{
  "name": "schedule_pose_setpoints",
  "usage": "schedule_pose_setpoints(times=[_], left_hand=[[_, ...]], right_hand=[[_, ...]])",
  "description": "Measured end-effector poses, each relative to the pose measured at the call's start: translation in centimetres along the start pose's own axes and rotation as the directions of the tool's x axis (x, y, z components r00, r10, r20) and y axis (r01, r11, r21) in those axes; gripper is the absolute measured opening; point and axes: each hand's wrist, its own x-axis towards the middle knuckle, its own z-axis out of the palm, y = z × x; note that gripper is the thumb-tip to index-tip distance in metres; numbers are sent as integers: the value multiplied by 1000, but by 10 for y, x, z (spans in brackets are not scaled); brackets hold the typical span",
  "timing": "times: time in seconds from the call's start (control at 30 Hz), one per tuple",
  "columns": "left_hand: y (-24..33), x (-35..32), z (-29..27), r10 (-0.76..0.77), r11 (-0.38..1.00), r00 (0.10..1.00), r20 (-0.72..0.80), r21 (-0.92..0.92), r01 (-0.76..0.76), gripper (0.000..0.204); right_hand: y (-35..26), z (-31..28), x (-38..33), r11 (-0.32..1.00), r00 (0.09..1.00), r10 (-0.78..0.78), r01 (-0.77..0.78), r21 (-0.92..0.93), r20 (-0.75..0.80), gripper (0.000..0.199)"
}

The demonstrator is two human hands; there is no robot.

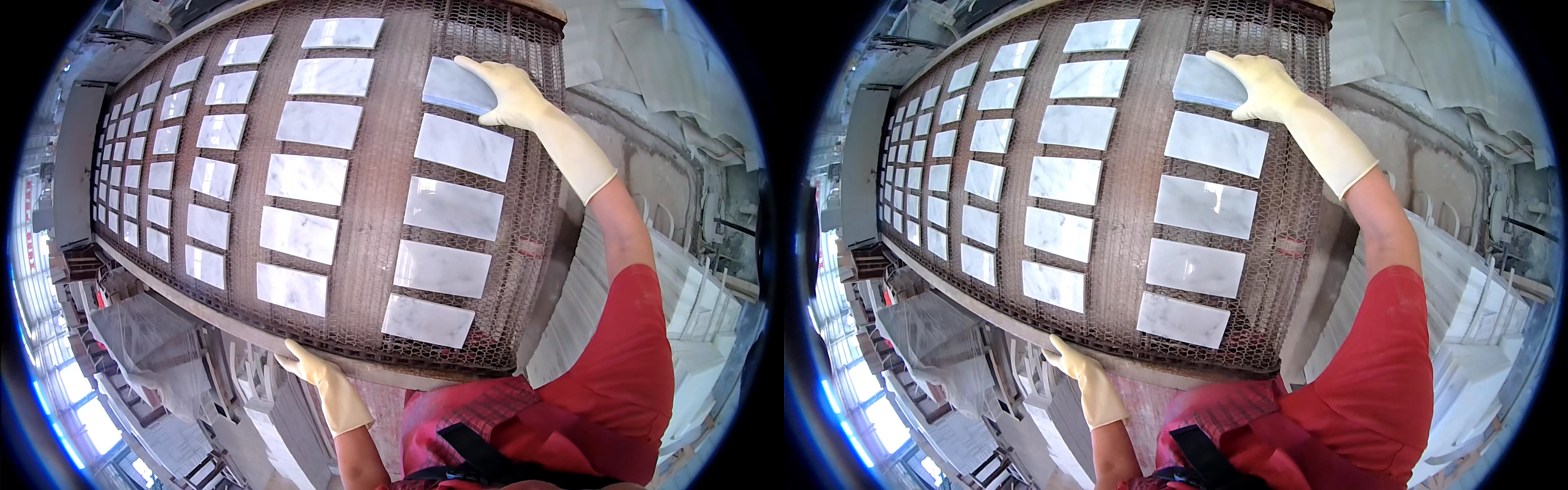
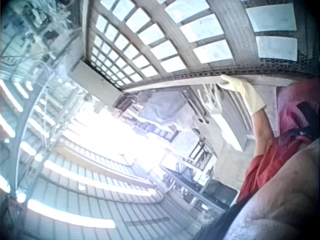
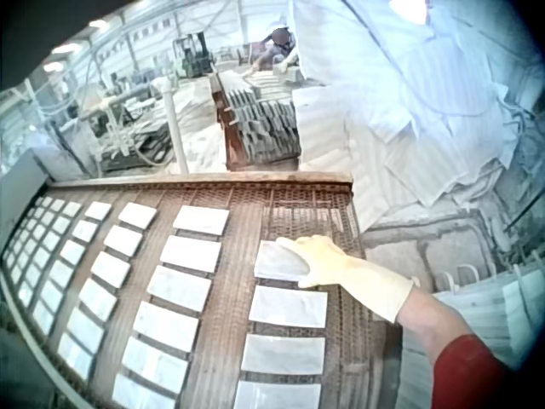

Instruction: The person picks up small white rectangular tiles from a stack on the floor and places them onto a metal mesh rack. They arrange the tiles in neat rows, filling the available spaces on the rack.

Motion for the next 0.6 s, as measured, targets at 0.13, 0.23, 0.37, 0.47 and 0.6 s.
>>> schedule_pose_setpoints(times=[0.13,0.23,0.37,0.47,0.6], left_hand=[[-7,1,1,17,1000,1000,-19,-24,-18,89],[-10,2,1,36,999,999,-27,-34,-37,90],[-14,3,1,36,999,999,-29,-36,-37,91],[-16,6,1,45,998,999,-11,-46,-46,91],[-23,7,-4,59,997,998,-5,-43,-59,89]], right_hand=[[0,-7,3,999,1000,-7,7,-48,1,118],[6,-11,6,996,996,-66,62,-66,-64,115],[27,-15,27,997,977,-73,64,-50,-198,112],[34,-25,52,996,980,-26,9,-88,-196,112],[29,-19,92,987,991,-77,61,-146,-111,113]])
